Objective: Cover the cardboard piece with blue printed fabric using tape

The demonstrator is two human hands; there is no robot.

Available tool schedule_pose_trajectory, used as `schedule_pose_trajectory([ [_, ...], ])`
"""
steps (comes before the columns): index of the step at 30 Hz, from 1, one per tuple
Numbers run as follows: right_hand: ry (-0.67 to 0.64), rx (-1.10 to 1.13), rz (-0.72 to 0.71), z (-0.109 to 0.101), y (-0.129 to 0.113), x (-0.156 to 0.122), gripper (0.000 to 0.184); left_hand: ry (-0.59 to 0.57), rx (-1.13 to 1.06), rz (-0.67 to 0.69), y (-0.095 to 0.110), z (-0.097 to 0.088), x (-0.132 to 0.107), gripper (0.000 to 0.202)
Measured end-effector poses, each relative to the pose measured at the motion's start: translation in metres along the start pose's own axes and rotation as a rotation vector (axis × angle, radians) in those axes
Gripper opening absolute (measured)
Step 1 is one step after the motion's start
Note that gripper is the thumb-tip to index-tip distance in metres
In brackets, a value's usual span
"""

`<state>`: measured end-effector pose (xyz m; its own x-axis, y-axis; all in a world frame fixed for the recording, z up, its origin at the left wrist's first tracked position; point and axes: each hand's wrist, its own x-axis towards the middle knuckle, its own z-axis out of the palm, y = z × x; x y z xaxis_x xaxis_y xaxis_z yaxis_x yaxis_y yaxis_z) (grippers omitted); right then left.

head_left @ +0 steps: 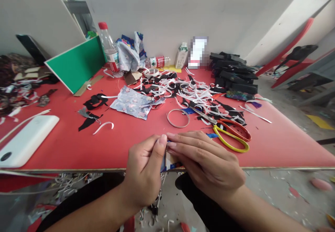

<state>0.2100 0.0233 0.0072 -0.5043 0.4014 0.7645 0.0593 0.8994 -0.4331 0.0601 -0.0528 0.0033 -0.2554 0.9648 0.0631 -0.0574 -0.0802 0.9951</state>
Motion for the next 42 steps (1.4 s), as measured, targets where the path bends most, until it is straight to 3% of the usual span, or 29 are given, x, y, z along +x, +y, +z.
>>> schedule_pose_trajectory([
  [6, -0.002, 0.005, -0.006, 0.0, 0.002, -0.002, 0.035, 0.002, -0.022, -0.008, -0.003, 0.001, 0.001, 0.044],
  [14, 0.036, 0.001, -0.002, 0.005, 0.004, 0.0, 0.028, 0.021, -0.026, -0.033, -0.009, 0.001, 0.002, 0.046],
  [28, -0.032, -0.067, -0.039, 0.001, 0.005, -0.003, 0.02, 0.028, -0.111, -0.069, -0.014, 0.002, 0.004, 0.042],
  [36, 0.016, -0.011, 0.0, 0.002, 0.004, -0.002, 0.027, 0.023, -0.043, -0.055, -0.01, 0.001, 0.003, 0.044],
  [42, 0.013, -0.027, 0.03, 0.004, 0.003, -0.002, 0.011, 0.027, -0.02, -0.016, -0.008, 0.001, 0.003, 0.046],
])
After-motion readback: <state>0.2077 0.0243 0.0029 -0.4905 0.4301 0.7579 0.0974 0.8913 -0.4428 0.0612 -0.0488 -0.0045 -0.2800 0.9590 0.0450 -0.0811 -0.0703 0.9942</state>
